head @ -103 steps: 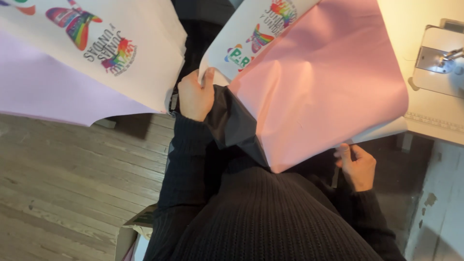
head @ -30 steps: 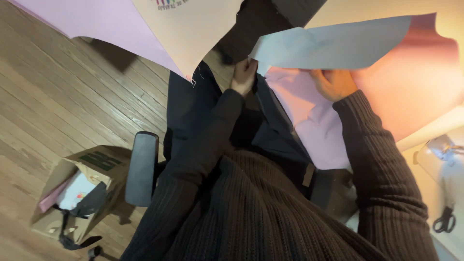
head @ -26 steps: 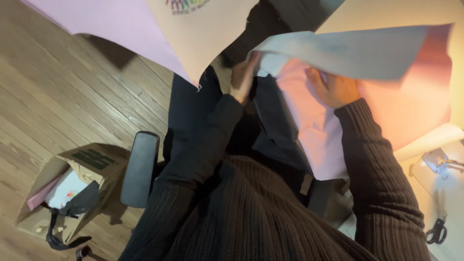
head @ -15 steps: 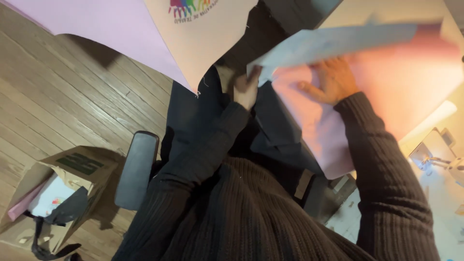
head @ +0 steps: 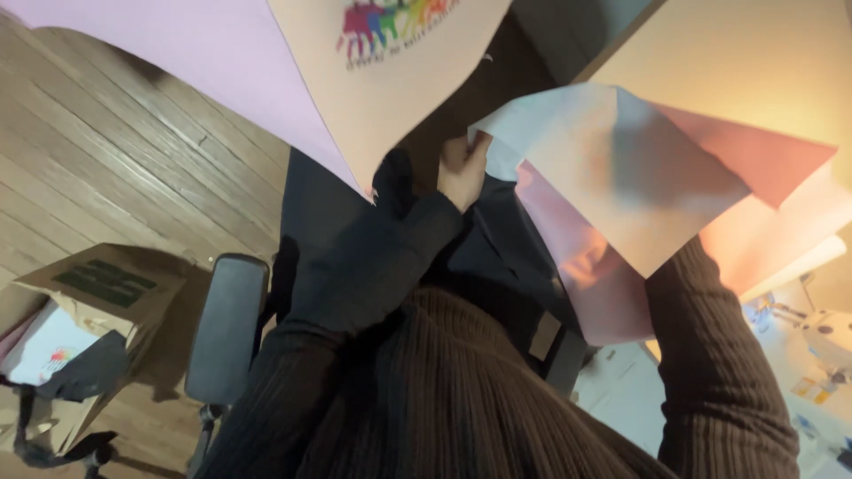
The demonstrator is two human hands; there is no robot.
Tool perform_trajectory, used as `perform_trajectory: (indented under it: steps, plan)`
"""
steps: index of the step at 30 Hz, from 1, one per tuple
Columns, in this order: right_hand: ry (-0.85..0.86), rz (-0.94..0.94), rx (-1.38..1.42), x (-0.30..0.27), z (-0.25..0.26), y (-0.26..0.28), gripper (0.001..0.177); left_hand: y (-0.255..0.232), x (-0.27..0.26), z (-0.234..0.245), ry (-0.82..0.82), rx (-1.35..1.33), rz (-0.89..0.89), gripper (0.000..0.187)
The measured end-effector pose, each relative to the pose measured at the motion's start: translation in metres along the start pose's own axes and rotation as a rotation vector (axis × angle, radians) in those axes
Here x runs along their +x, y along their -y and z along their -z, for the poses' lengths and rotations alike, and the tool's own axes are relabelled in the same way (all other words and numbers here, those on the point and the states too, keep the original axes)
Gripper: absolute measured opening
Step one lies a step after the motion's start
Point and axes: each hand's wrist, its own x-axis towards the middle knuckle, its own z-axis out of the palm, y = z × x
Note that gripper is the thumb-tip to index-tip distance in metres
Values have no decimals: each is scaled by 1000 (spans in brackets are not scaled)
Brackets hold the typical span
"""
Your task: Sewing and assembling a custom leather or vinyl bag using an industrial sewing machine.
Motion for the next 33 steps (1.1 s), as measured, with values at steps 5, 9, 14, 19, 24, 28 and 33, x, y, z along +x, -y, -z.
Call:
perform_trajectory:
  steps: [5, 9, 14, 19, 24, 28, 33]
  plan:
    - [8, -8, 24, -4, -18, -6, 57, 9, 15, 1, 63, -60, -26, 51]
    - [-3, -33, 33, -79, -55, -34, 56, 13, 18, 8, 100, -175, -31, 51]
    - [-23, -38, 42, -104, -55, -39, 54, 19, -2, 35, 13, -203, -8, 43]
    - [-40, -56, 77, -124, -58, -38, 52, 51, 16, 16, 8, -107, 20, 45]
    - [-56, -83, 116, -148, -59, -26, 51, 74, 28, -26, 20, 67, 76, 54]
    - [-84, -112, 118, -157, -56, -27, 50, 55, 26, -40, 84, -311, 120, 42]
    - [-92, -150, 135, -163, -56, -19, 49, 36, 15, -41, 104, -610, 35, 40]
